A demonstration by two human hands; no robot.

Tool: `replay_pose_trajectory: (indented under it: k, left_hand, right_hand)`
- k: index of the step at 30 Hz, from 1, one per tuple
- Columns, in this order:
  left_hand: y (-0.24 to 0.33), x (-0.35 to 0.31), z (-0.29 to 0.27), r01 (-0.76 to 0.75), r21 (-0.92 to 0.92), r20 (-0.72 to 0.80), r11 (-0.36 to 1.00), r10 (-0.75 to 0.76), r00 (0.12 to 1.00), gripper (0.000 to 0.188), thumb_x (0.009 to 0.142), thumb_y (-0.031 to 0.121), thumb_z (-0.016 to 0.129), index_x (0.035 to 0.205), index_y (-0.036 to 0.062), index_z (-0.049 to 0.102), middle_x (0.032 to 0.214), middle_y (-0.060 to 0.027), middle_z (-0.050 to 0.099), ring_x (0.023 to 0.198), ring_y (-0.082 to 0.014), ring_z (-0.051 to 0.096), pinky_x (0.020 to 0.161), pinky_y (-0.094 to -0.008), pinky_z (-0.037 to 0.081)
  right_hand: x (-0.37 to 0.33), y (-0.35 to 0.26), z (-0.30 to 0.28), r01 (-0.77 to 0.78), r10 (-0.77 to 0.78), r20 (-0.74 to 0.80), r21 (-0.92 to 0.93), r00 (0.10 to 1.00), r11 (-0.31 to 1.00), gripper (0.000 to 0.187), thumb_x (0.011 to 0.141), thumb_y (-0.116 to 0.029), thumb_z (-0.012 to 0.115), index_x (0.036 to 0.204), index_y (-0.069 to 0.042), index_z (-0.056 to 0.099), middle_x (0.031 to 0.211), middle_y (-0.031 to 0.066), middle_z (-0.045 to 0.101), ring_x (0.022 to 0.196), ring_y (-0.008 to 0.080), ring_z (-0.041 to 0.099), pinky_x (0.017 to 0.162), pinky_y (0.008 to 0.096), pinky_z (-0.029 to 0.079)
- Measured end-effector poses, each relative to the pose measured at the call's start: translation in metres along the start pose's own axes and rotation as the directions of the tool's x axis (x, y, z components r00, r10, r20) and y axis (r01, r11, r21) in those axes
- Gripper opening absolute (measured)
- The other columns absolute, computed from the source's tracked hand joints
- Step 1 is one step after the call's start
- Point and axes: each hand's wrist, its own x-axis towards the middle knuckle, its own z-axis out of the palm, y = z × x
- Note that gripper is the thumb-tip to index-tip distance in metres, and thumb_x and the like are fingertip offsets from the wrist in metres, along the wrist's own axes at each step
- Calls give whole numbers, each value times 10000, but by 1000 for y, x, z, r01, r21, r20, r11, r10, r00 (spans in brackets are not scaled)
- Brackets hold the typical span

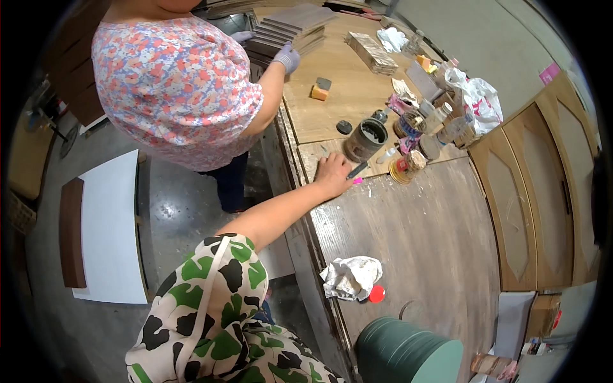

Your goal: The person wipes green curved parts with a cloth, stacks them on a workbench, and cleans the edges of a part using a scraper.

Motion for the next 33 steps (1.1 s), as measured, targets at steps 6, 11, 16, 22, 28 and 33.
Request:
replay_pose_trajectory:
  k: [6, 11, 16, 22, 28, 33]
  left_hand:
    - [-2, 6, -4, -286, 189, 183, 939, 252, 950, 202, 734, 212, 622, 800, 41, 707, 953, -97, 568, 1013, -290, 489, 848, -435, 353]
    - [8, 8, -17, -559, 350, 386, 751, 429, 817, 208, 755, 221, 580, 809, 83, 726, 991, -78, 597, 1018, -260, 482, 840, -449, 344]
    - [9, 9, -26, -627, 372, 399, 685, 492, 774, 200, 755, 273, 580, 765, 135, 724, 916, -34, 608, 996, -238, 483, 837, -436, 337]
    - [4, 4, -15, -662, 368, 318, 653, 581, 750, 162, 695, 238, 606, 673, 110, 703, 889, -54, 580, 993, -250, 485, 846, -414, 338]
    - [8, 7, -22, -624, 361, 343, 693, 523, 780, 160, 705, 216, 595, 705, 108, 713, 899, -57, 583, 984, -247, 486, 849, -407, 338]
    - [16, 7, -28, -469, 414, 375, 780, 323, 869, 235, 732, 192, 595, 853, 35, 722, 1061, -128, 563, 1027, -277, 479, 864, -423, 342]
  right_hand:
    - [6, -3, 14, 4, -4, 15, 6, 1000, 1000, 301, 897, -178, 527, 1073, 53, 604, 1028, 126, 626, 894, 236, 585, 769, 365, 480]
    - [7, -1, 19, 4, -4, 20, 6, 1000, 1000, 300, 897, -181, 527, 1068, 52, 607, 1024, 126, 628, 890, 235, 586, 766, 363, 480]
    - [10, -3, 22, 16, -16, 22, 7, 1000, 1000, 299, 898, -184, 527, 1063, 51, 610, 1019, 126, 629, 885, 233, 586, 762, 360, 480]
    - [10, -4, 20, 25, -25, 17, 26, 1000, 999, 298, 898, -188, 527, 1056, 50, 613, 1015, 126, 631, 880, 232, 587, 759, 357, 479]
    - [9, -3, 22, 29, -30, 26, 27, 999, 999, 297, 899, -192, 526, 1050, 48, 617, 1010, 126, 632, 874, 230, 588, 755, 354, 479]
    - [8, -7, 24, 24, -25, 31, 22, 999, 999, 297, 900, -195, 526, 1044, 47, 620, 1006, 127, 634, 870, 229, 588, 752, 351, 479]
